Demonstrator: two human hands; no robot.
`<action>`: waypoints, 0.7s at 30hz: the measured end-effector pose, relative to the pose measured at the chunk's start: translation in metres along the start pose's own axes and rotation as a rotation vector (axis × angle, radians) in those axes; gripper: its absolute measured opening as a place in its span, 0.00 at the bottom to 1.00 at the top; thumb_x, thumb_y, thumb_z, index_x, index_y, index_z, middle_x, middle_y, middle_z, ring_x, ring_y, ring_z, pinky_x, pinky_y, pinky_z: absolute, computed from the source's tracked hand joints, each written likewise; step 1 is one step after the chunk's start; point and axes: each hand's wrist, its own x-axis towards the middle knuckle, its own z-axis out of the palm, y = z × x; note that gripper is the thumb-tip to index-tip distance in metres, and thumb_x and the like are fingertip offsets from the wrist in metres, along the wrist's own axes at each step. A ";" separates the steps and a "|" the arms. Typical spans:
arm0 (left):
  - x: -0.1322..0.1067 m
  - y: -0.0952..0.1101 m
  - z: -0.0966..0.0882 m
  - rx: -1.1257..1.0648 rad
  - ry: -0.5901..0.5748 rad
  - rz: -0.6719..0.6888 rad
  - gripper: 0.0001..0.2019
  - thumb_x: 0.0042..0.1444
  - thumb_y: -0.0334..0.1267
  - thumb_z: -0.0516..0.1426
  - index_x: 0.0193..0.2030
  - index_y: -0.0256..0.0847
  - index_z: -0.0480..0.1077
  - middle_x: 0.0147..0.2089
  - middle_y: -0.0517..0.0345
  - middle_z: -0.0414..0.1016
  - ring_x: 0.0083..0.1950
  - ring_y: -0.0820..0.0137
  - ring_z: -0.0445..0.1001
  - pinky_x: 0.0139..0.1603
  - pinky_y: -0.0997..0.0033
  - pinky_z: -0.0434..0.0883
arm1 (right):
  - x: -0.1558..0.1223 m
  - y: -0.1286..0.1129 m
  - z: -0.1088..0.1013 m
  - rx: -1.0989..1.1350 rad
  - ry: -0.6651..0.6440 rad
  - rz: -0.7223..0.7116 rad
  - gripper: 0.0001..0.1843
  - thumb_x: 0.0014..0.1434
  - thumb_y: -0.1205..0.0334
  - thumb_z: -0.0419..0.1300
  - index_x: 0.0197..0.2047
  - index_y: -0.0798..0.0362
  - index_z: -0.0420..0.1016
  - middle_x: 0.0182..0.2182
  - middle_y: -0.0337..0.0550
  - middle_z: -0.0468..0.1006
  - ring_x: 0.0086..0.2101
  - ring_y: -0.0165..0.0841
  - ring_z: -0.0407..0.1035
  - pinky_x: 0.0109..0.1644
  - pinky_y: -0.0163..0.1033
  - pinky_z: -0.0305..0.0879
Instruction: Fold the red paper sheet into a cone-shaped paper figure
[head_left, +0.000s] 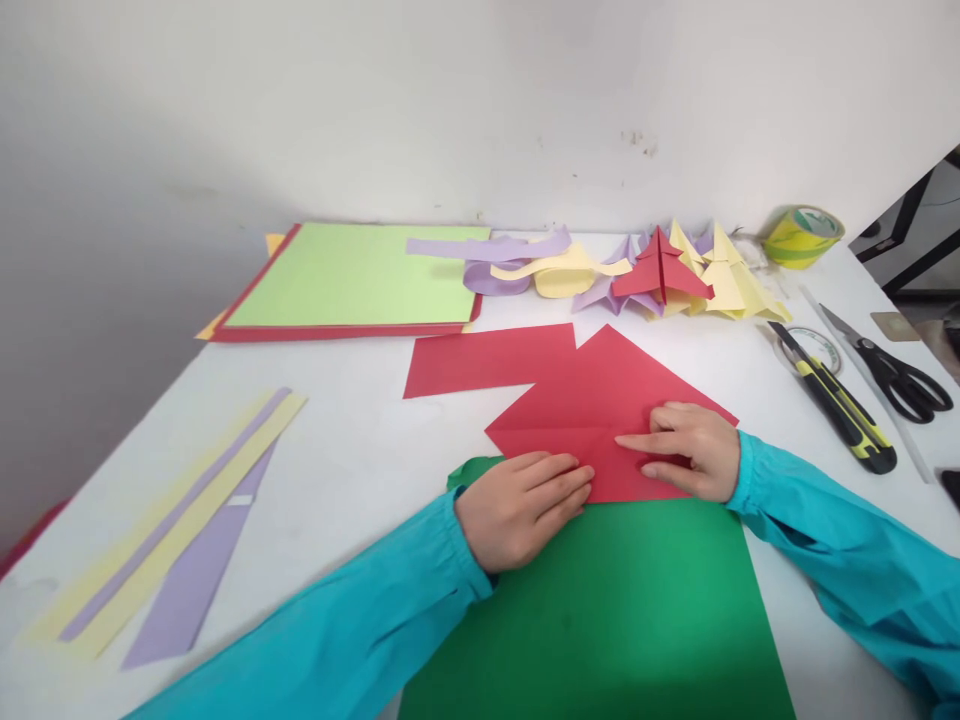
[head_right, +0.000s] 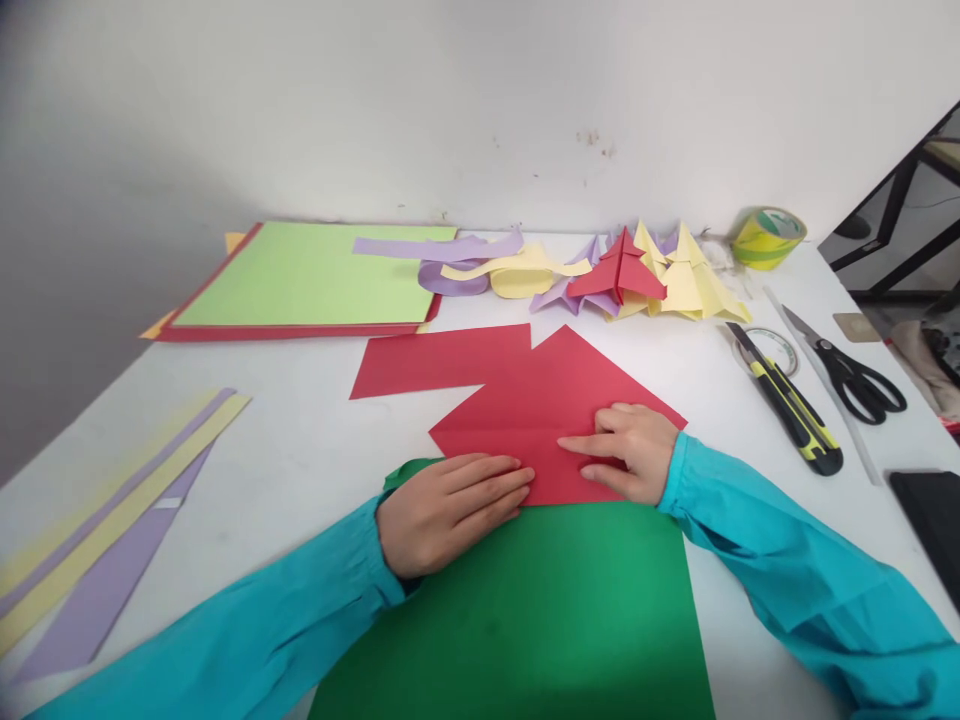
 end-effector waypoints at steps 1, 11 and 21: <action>0.001 0.001 0.000 0.014 -0.010 0.011 0.08 0.60 0.28 0.53 0.44 0.30 0.71 0.45 0.48 0.78 0.45 0.62 0.76 0.40 0.63 0.76 | -0.001 -0.001 0.001 -0.014 0.000 0.004 0.23 0.64 0.51 0.49 0.57 0.52 0.68 0.30 0.43 0.66 0.31 0.32 0.59 0.37 0.38 0.56; 0.002 0.012 0.002 0.161 -0.047 -0.002 0.13 0.60 0.26 0.47 0.42 0.28 0.73 0.44 0.43 0.78 0.45 0.59 0.76 0.39 0.60 0.76 | -0.002 -0.024 0.007 -0.262 0.063 0.032 0.25 0.63 0.48 0.48 0.55 0.52 0.69 0.33 0.47 0.67 0.33 0.35 0.59 0.36 0.41 0.56; 0.004 0.019 0.002 0.019 0.051 -0.231 0.12 0.62 0.27 0.47 0.41 0.31 0.72 0.39 0.50 0.79 0.41 0.63 0.75 0.36 0.64 0.73 | -0.028 -0.038 0.019 -0.235 0.223 0.068 0.13 0.61 0.61 0.55 0.47 0.51 0.75 0.46 0.49 0.75 0.46 0.40 0.64 0.44 0.47 0.63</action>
